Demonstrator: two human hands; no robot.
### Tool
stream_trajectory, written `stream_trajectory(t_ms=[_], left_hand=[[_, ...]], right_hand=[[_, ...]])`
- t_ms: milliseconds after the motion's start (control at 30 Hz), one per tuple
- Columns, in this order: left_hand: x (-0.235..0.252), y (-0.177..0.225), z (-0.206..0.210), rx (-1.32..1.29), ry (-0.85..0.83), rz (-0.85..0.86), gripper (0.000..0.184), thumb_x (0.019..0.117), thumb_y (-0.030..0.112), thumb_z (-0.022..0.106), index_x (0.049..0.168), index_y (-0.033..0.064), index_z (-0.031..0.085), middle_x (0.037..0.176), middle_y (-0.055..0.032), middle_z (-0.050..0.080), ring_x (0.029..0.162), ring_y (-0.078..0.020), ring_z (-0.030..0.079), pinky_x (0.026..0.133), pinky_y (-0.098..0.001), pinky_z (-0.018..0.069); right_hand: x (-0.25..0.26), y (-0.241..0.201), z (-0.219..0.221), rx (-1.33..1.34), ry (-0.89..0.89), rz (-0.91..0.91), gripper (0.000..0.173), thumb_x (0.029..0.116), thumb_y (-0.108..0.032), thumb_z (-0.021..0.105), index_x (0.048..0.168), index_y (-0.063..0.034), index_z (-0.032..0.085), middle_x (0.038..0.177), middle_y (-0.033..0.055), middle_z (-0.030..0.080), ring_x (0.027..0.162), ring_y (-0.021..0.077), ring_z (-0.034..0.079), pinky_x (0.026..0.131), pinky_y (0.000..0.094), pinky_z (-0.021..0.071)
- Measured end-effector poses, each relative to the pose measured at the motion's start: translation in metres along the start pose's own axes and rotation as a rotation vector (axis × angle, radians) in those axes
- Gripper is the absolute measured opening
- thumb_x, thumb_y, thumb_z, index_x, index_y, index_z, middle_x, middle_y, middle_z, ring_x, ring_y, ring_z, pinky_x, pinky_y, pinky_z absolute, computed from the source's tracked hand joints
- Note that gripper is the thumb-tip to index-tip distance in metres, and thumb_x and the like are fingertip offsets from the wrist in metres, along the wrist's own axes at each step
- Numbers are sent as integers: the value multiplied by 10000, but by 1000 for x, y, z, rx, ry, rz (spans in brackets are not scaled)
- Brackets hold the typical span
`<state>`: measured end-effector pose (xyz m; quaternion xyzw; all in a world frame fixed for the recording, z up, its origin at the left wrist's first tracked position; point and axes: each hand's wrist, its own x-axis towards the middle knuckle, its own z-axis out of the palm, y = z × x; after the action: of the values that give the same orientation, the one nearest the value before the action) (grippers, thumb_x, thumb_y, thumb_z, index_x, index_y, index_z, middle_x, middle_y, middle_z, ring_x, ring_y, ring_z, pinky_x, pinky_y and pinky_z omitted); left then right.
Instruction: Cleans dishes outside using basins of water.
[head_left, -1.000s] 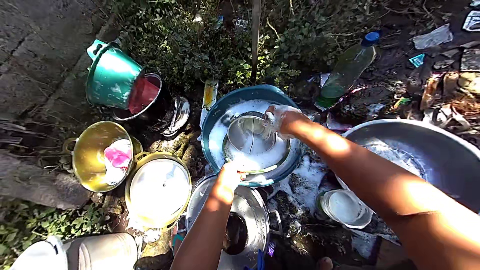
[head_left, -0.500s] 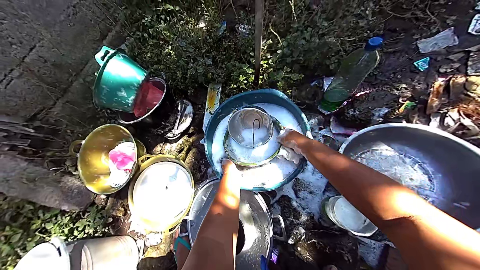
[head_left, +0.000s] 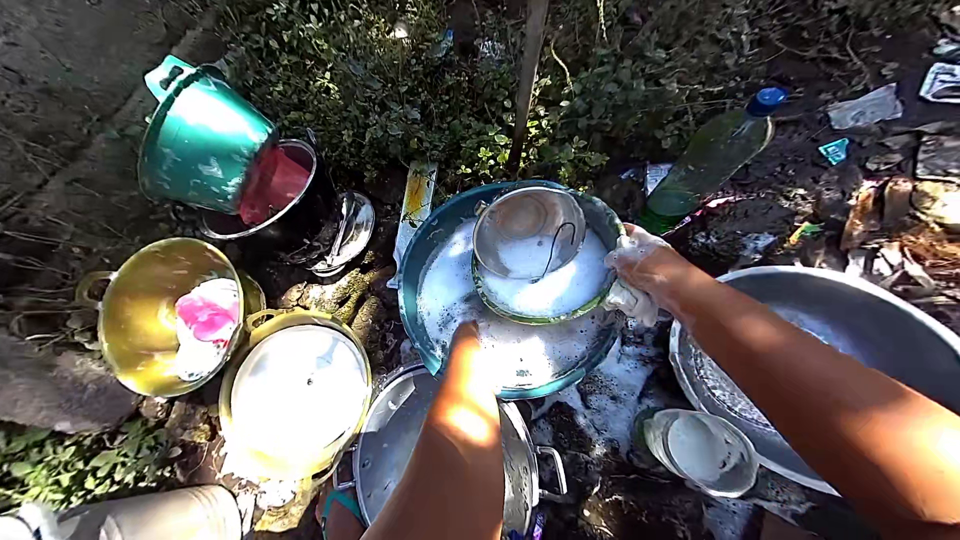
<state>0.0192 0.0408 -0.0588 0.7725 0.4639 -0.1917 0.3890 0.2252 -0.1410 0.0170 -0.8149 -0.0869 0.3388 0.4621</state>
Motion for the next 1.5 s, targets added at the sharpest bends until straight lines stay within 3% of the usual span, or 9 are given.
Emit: stream_trajectory(t_ms=[133, 367, 700, 1033, 1200, 1267, 1367, 1400, 1500], left_hand=[[9, 4, 3, -333, 73, -1, 444, 1134, 163, 316, 1502, -74, 390, 1564, -232, 416, 1471, -269, 388, 1213, -374, 300], [52, 1, 23, -930, 80, -17, 497, 942, 142, 706, 1387, 39, 509, 1196, -185, 631, 1021, -260, 627, 845, -450, 545], [-19, 20, -105, 46, 343, -5, 597, 897, 260, 759, 1367, -14, 514, 1269, -274, 623, 1220, -405, 600, 1027, -588, 468], [-37, 32, -126, 262, 514, -9, 598, 943, 363, 712, 1419, 63, 508, 1246, -258, 652, 1184, -437, 623, 963, -646, 484], [-28, 18, -128, 305, 482, 17, 631, 1102, 309, 410, 1657, 205, 128, 1338, -287, 613, 1239, -471, 599, 1016, -656, 457], [-26, 10, -137, 364, 480, 64, 524, 1082, 270, 447, 1595, 203, 361, 1358, -267, 610, 1272, -471, 571, 1032, -691, 424], [-25, 4, -149, 393, 517, 189, 445, 1073, 285, 459, 1496, 165, 529, 1523, -237, 480, 1434, -441, 419, 1134, -672, 333], [-24, 4, -150, 384, 530, 262, 447, 1071, 259, 449, 1490, 125, 529, 1550, -266, 430, 1451, -455, 385, 1149, -670, 310], [-32, 23, -142, 382, 577, 400, 483, 1074, 215, 379, 1518, 47, 469, 1554, -271, 430, 1473, -432, 372, 1193, -631, 272]], right_hand=[[-7, 15, -12, 265, -42, 44, 583, 966, -47, 582, 1499, -195, 399, 1051, 96, 612, 798, 146, 622, 677, 340, 545], [-28, 0, -22, 124, 4, 1, 548, 966, -30, 586, 1478, -155, 432, 1108, 127, 619, 874, 175, 612, 745, 380, 535], [-26, -12, -8, -395, 9, -84, 574, 1004, -118, 618, 1543, -140, 420, 1307, 285, 622, 1218, 481, 590, 985, 697, 442], [-9, -1, 54, -568, -68, -37, 589, 1034, -237, 574, 1545, -63, 341, 1234, 284, 645, 1123, 455, 655, 923, 636, 518], [-16, -9, 29, -667, -84, -157, 718, 1023, -495, 571, 1593, -121, 346, 1376, 268, 584, 1255, 468, 581, 998, 684, 462], [-20, -1, 0, -683, -121, -240, 590, 1032, -495, 549, 1491, -126, 516, 1324, 253, 624, 1241, 451, 592, 1001, 690, 449], [-24, 67, -25, -634, -91, -577, 379, 1021, -428, 562, 1073, -100, 746, 895, 147, 727, 829, 315, 708, 750, 575, 550], [-52, 52, -43, -653, -363, -315, 380, 1080, -378, 513, 1204, -67, 693, 1055, 176, 704, 1008, 332, 673, 932, 584, 496], [-103, 97, -63, -501, -475, -20, 323, 1084, -282, 524, 1170, -6, 668, 995, 191, 676, 929, 304, 653, 891, 521, 503]])
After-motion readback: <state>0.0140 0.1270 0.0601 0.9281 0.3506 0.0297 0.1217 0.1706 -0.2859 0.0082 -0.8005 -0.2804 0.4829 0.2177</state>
